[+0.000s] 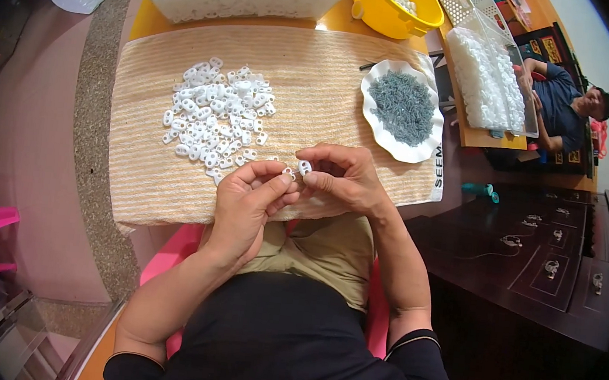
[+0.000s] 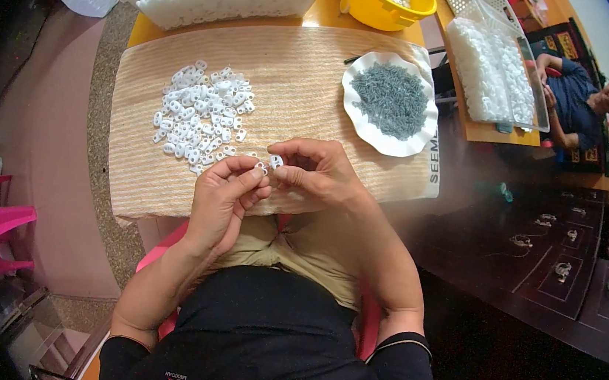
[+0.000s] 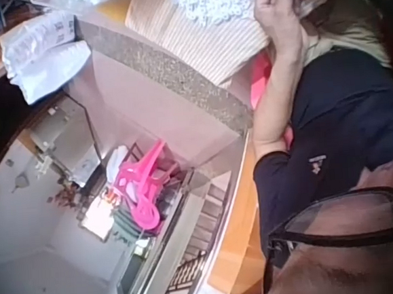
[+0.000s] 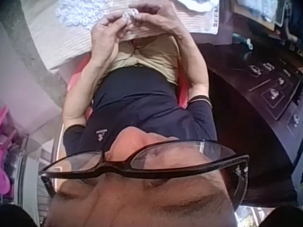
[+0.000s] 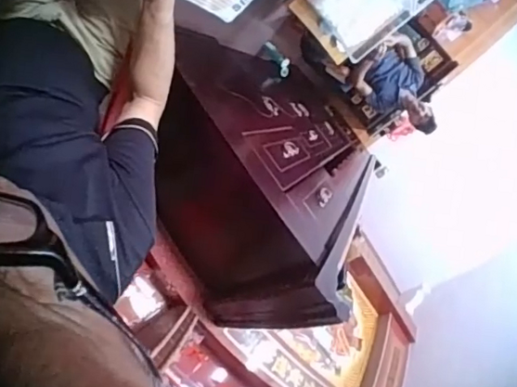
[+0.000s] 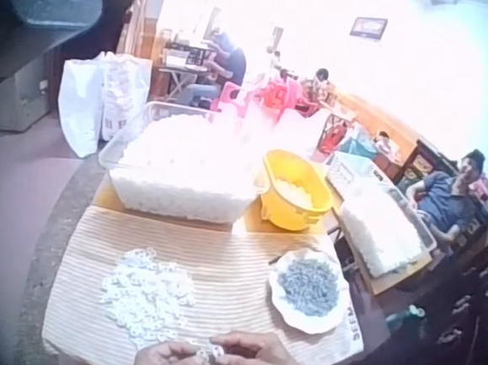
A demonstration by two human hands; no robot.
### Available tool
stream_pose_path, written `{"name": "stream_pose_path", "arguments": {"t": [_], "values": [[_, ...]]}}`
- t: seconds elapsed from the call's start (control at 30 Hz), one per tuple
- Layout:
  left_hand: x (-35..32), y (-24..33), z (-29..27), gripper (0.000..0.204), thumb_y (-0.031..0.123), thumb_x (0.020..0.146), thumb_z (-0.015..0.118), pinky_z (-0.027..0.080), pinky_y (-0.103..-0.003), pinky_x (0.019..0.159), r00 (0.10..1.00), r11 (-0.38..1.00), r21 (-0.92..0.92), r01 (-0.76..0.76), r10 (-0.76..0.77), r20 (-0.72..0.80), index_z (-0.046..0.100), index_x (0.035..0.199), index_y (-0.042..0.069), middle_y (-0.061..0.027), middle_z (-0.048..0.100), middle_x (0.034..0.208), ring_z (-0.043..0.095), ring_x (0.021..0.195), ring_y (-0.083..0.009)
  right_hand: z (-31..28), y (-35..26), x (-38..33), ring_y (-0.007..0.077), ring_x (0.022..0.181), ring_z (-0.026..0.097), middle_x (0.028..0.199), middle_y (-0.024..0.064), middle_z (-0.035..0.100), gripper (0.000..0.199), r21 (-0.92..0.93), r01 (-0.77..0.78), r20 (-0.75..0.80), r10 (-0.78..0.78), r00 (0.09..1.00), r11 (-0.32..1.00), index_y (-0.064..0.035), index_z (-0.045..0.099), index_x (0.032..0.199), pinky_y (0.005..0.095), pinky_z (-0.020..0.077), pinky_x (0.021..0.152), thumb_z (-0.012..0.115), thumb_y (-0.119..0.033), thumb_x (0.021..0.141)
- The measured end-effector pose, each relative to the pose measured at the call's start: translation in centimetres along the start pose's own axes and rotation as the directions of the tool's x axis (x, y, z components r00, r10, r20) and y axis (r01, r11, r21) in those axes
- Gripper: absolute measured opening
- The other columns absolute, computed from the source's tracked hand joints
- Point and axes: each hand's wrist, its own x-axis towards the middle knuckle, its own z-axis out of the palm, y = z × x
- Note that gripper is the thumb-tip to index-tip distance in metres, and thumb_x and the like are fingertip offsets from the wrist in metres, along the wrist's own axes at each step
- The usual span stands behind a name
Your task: The person is manually assembling small white plastic rings by inserting gray components into them at a workstation.
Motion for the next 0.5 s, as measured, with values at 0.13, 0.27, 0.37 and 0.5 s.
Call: {"name": "stream_pose_path", "arguments": {"t": [0.13, 0.27, 0.37, 0.5], "values": [[-0.01, -0.05, 0.00, 0.015, 0.001, 0.088, 0.062, 0.057, -0.023, 0.069, 1.000, 1.000, 0.005, -0.004, 0.004, 0.007, 0.058, 0.103, -0.001, -0.0099, 0.065, 0.089, 0.066, 0.075, -0.0143, -0.01, -0.07, -0.04, 0.0129, 0.081, 0.064, 0.092, 0.0073, 0.064, 0.030, -0.023, 0.007, -0.002, -0.007, 1.000, 1.000, 0.0051, 0.060, 0.115, 0.0249, 0.0539, 0.071, 0.065, -0.001, 0.086], [0.04, -0.14, -0.02, 0.015, 0.001, 0.088, 0.062, 0.057, -0.023, 0.069, 1.000, 1.000, 0.013, -0.007, 0.007, 0.008, 0.058, 0.102, -0.001, -0.0097, 0.065, 0.089, 0.066, 0.075, -0.0138, 0.01, -0.15, 0.00, 0.0095, 0.077, 0.062, 0.087, 0.0048, 0.062, 0.030, -0.058, 0.034, 0.006, -0.034, 0.999, 0.998, 0.0039, 0.059, 0.116, 0.0229, 0.0526, 0.068, 0.065, -0.002, 0.087], [-0.02, -0.14, 0.00, 0.015, 0.001, 0.088, 0.062, 0.057, -0.023, 0.069, 1.000, 1.000, 0.016, -0.005, 0.005, 0.009, 0.058, 0.102, -0.001, -0.0095, 0.065, 0.089, 0.065, 0.075, -0.0134, 0.05, -0.15, -0.01, 0.0089, 0.076, 0.062, 0.086, 0.0044, 0.062, 0.030, -0.069, 0.042, 0.014, -0.041, 0.999, 0.997, 0.0034, 0.060, 0.116, 0.0225, 0.0524, 0.067, 0.066, -0.003, 0.087], [-0.09, -0.08, 0.07, 0.015, 0.001, 0.087, 0.062, 0.057, -0.023, 0.070, 1.000, 1.000, 0.017, -0.004, 0.004, 0.010, 0.058, 0.102, -0.001, -0.0092, 0.065, 0.088, 0.065, 0.076, -0.0132, 0.13, -0.20, -0.03, 0.0082, 0.076, 0.061, 0.086, 0.0040, 0.062, 0.029, -0.095, 0.053, 0.010, -0.052, 0.999, 0.994, 0.0025, 0.061, 0.115, 0.0215, 0.0515, 0.067, 0.066, -0.003, 0.087]]}}
